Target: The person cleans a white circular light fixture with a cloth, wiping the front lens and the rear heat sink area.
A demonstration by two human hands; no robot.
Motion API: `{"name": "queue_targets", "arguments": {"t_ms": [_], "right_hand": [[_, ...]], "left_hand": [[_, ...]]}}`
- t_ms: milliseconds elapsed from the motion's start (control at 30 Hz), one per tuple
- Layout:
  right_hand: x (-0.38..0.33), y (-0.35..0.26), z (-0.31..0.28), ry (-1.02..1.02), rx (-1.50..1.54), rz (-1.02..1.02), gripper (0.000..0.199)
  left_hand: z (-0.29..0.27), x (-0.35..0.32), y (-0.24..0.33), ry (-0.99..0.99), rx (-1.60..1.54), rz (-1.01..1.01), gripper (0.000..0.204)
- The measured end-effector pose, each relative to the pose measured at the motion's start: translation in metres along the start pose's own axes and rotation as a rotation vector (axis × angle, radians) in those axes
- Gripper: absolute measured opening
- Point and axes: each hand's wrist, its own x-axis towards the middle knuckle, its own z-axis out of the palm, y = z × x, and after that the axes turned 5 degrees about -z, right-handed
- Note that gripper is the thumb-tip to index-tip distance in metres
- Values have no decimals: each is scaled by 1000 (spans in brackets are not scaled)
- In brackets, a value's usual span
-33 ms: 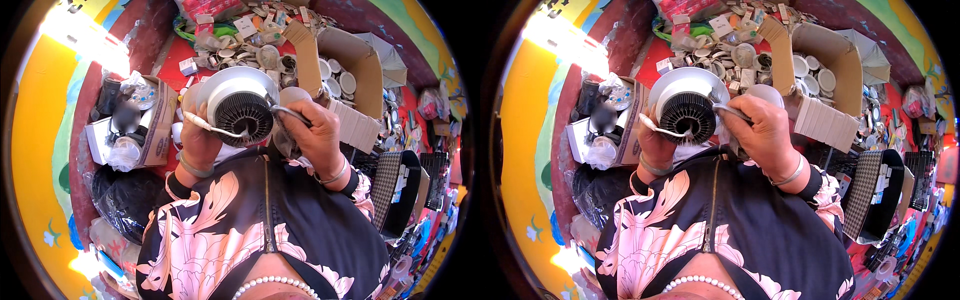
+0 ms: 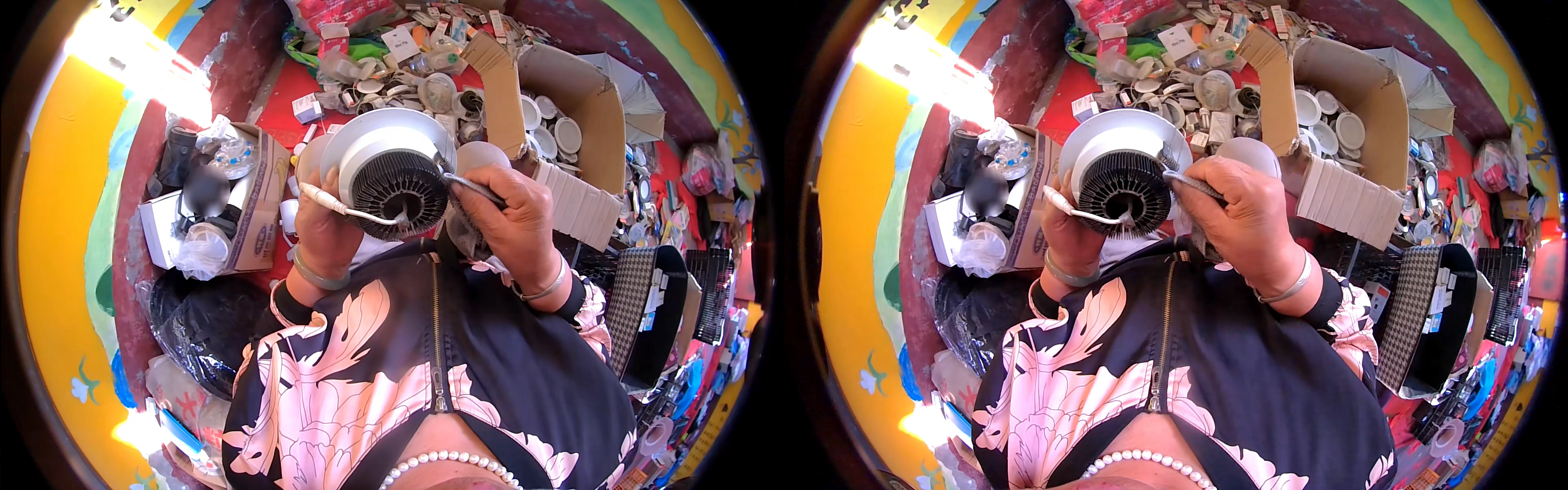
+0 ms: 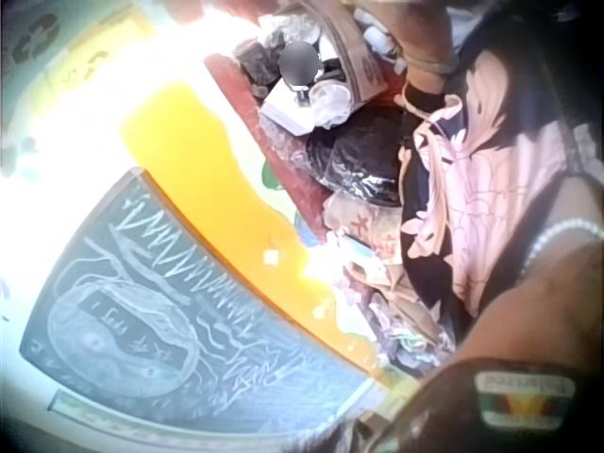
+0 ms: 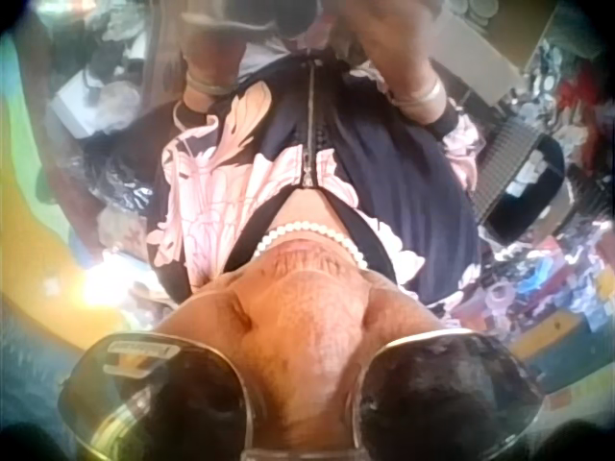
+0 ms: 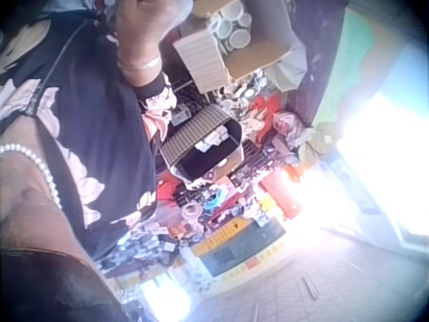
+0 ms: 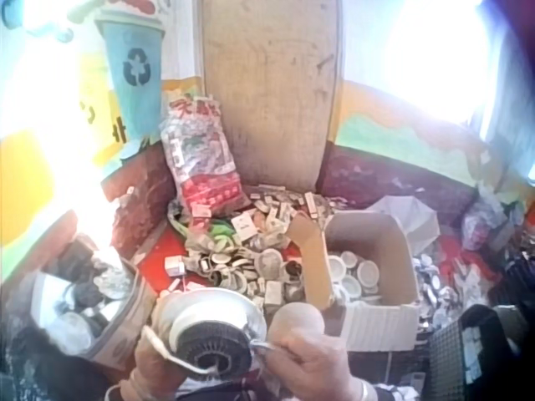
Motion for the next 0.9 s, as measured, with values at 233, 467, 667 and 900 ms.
{"name": "queue_targets", "arguments": {"t_ms": [233, 467, 667, 900], "right_hand": [[3, 3, -2, -35, -52, 91, 10], [5, 7, -9, -105, 180, 290, 10], [1, 13, -9, -62, 172, 167, 10], [1, 17, -5, -23, 140, 207, 11]], "left_hand": [[1, -9, -3, -44, 29, 112, 23], [11, -14, 0, -81, 363, 147, 27], [16, -15, 0, -40, 411, 190, 23], [21, -20, 16, -331, 769, 252, 31]]}}
